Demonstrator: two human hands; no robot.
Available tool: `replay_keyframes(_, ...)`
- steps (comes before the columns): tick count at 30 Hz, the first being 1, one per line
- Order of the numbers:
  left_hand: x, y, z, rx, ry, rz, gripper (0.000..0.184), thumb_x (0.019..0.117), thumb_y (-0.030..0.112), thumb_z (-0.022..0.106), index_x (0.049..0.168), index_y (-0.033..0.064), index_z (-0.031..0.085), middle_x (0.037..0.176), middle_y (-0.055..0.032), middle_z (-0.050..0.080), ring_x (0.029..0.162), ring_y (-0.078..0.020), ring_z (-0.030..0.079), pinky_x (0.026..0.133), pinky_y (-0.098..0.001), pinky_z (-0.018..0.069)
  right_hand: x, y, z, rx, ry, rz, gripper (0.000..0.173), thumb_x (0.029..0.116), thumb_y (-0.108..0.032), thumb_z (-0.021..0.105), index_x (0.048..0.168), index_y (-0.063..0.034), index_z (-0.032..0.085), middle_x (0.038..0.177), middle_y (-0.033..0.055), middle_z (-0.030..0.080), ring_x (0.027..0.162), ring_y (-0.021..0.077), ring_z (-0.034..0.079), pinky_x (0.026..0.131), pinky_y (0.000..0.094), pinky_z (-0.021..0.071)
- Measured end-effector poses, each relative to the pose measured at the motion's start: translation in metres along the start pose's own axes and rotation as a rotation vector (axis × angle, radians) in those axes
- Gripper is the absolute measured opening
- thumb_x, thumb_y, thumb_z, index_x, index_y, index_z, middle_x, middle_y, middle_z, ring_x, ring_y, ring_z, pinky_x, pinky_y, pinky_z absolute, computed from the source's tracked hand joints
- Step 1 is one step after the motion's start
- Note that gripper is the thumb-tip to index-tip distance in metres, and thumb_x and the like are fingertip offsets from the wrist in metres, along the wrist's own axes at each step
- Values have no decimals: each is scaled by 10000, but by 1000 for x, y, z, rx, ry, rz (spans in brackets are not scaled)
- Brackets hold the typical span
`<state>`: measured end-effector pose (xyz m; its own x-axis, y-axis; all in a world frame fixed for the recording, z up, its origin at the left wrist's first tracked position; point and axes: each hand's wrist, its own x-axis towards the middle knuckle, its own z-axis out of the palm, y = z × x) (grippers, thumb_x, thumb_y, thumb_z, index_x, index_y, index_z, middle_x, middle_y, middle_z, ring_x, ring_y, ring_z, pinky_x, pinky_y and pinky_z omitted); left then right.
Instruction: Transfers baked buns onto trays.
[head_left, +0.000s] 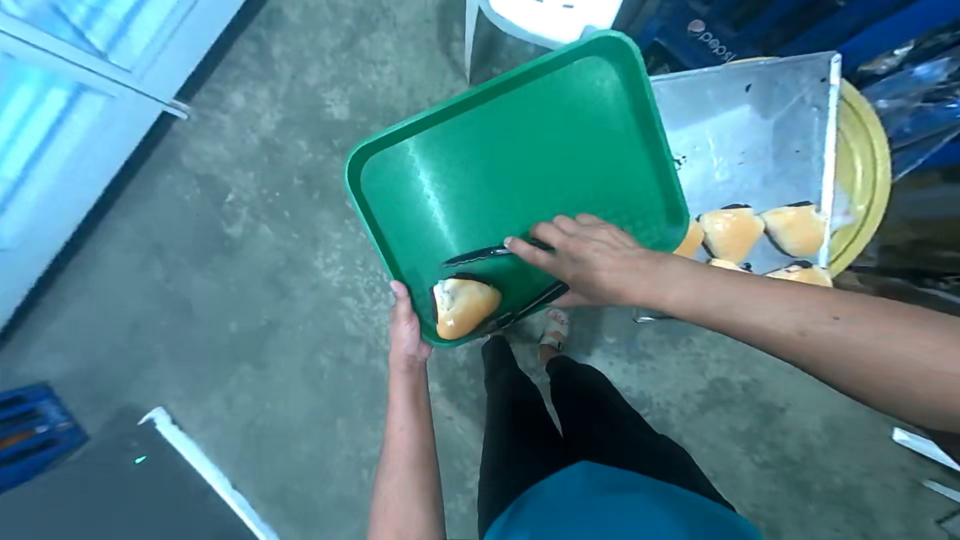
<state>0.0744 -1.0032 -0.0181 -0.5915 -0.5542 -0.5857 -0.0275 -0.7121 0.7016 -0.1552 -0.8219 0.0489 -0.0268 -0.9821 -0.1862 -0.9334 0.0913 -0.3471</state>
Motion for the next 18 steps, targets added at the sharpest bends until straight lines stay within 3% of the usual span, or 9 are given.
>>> replay_keyframes(5, -3, -5, -10, -51, 22, 5, 571, 1027, 583, 410, 1299, 116, 593, 1084, -91, 740, 996, -187, 729, 847, -387, 623, -7, -4, 4, 9, -5, 49, 957, 680, -426, 926, 1487, -103, 525, 1136, 191, 633, 973, 382, 642, 743, 483, 536)
replay_keyframes(10, -1, -9, -6, -32, 28, -8, 570, 1060, 547, 322, 1294, 98, 583, 1072, -101, 740, 992, -189, 730, 852, -389, 623, -17, -6, 21, 17, -26, 60, 844, 760, -410, 882, 1474, -115, 544, 1122, 185, 643, 961, 369, 648, 723, 463, 540)
replay_keyframes(13, -3, -8, -7, 12, -15, -9, 594, 1044, 561, 372, 1305, 67, 573, 1080, -121, 741, 1005, -208, 732, 873, -411, 619, -26, -4, 19, 86, -38, 120, 773, 810, -413, 845, 1471, -139, 553, 1116, 166, 645, 966, 345, 655, 735, 448, 555)
replay_keyframes(16, -12, -8, -7, 77, 9, -17, 610, 1055, 543, 358, 1282, 23, 583, 1053, -131, 749, 971, -214, 743, 852, -421, 630, -32, 11, 14, 118, 97, 191, 746, 791, -351, 865, 1446, -136, 580, 1098, 176, 659, 951, 364, 669, 733, 486, 563)
replay_keyframes(18, -22, -7, -2, 153, 61, -33, 589, 1087, 489, 264, 1228, 23, 596, 980, -99, 763, 893, -182, 756, 792, -394, 646, -27, 26, 4, 75, 213, 213, 742, 797, -344, 852, 1446, -116, 573, 1106, 198, 656, 955, 394, 667, 727, 509, 560)
